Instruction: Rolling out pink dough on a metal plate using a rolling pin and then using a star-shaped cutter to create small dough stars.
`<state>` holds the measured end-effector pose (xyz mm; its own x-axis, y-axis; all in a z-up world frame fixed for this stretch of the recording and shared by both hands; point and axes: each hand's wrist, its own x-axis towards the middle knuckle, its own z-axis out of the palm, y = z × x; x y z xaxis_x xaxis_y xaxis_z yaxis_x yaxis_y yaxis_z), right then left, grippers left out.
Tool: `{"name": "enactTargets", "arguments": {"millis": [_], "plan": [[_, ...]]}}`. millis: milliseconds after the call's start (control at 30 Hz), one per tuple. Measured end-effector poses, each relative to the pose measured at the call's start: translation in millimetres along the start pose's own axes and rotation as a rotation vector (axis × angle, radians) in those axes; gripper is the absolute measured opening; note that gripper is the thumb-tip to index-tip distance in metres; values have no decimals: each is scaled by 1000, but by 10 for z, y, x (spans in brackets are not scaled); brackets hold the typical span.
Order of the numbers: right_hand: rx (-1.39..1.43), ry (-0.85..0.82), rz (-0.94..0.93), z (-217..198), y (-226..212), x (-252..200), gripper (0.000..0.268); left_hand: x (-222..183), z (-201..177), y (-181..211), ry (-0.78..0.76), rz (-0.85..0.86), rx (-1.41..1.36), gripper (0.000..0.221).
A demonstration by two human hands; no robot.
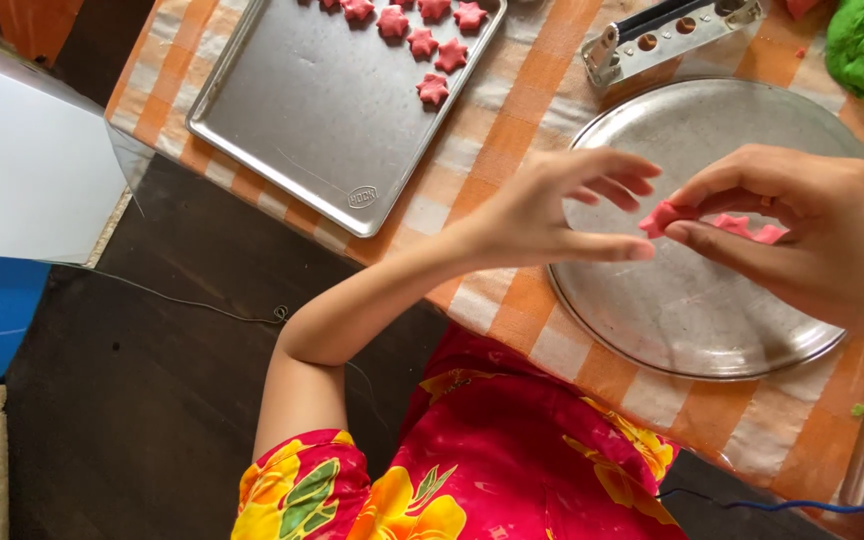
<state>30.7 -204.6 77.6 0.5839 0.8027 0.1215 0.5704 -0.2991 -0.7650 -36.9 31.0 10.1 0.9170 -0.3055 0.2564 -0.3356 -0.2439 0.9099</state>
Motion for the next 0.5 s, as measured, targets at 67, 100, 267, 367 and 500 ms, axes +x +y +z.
{"name": "enactTargets", "arguments": {"millis": [67,100,267,367,500], "plan": [[-58,-4,-9,16,-39,11,15,20,80,5,1,20,-46,52],[-112,-6,-17,25,-56,14,13,29,125,5,-1,38,-93,41],[-167,27,81,26,-23,-38,21,8,-42,-170,42,38,-264,25],[-138,44,75,40,-78,-39,23,-17,-431,-188,102,-1,-169,17],[-197,51,71,43,-32,-36,19,-122,-1161,-311,216,-69,70,21]]}}
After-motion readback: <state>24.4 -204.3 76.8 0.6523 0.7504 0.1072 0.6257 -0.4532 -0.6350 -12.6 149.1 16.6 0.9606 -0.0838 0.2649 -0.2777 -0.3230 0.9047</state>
